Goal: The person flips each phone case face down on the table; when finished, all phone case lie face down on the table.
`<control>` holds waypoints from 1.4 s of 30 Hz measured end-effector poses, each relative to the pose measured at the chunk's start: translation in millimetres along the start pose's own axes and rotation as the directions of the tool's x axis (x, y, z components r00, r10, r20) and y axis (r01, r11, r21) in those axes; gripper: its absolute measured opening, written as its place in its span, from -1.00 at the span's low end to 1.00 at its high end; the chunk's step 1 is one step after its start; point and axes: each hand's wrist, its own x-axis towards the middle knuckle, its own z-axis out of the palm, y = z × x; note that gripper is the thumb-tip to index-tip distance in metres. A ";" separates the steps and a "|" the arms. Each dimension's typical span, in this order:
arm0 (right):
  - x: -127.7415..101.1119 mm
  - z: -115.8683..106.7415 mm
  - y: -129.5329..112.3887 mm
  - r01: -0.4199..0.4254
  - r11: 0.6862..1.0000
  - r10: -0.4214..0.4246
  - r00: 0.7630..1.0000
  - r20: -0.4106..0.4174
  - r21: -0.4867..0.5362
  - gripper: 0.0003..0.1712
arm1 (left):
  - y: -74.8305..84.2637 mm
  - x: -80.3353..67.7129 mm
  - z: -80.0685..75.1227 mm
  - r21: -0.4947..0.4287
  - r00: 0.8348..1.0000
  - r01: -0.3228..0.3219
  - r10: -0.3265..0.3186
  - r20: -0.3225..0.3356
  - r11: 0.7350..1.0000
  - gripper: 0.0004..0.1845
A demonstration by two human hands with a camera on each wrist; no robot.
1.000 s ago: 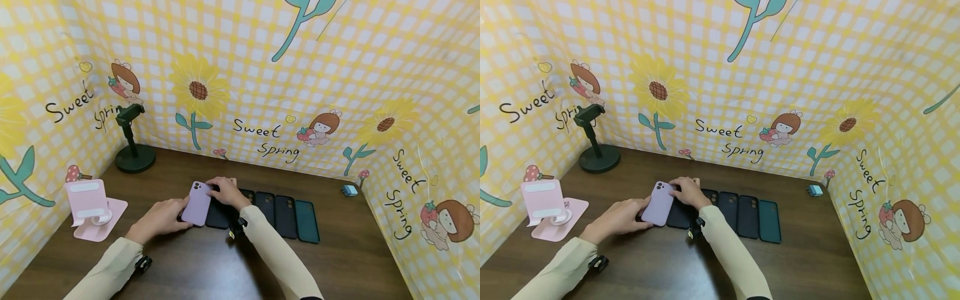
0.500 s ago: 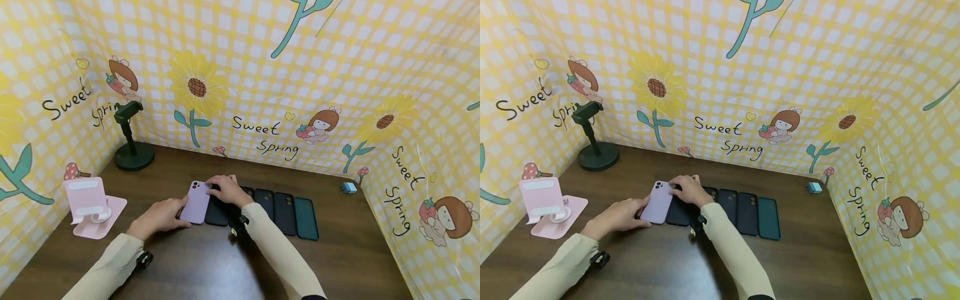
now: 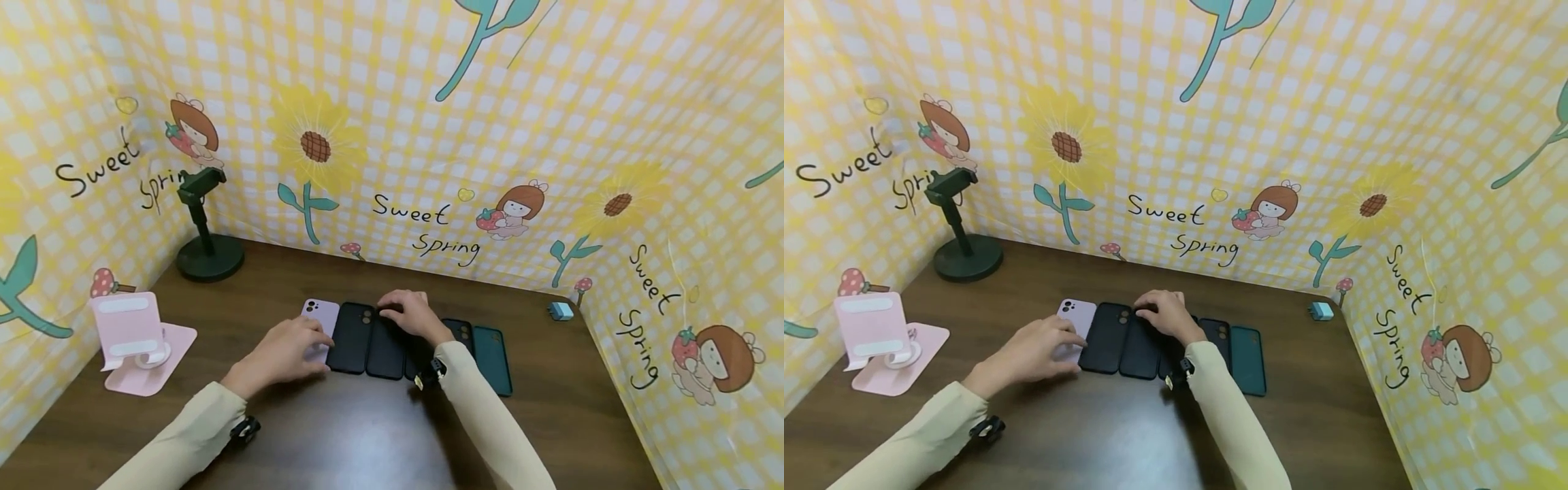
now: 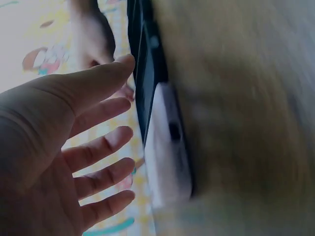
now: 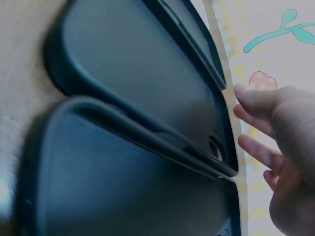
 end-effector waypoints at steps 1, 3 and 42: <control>-1.3 3.0 0.3 0.000 1.000 0.000 1.000 0.008 0.002 -0.70 | 2.8 1.2 2.5 -0.002 1.000 -0.018 0.018 0.011 1.000 -0.60; -3.0 8.2 -0.6 0.000 1.000 0.000 1.000 0.018 0.000 -0.67 | 7.4 4.1 7.2 0.002 0.998 -0.049 0.049 0.032 0.999 -0.61; 5.9 6.0 -18.7 0.021 0.974 -0.030 0.999 0.039 0.224 -0.45 | 22.8 12.2 16.9 -0.126 0.987 -0.126 0.137 0.082 0.984 -0.84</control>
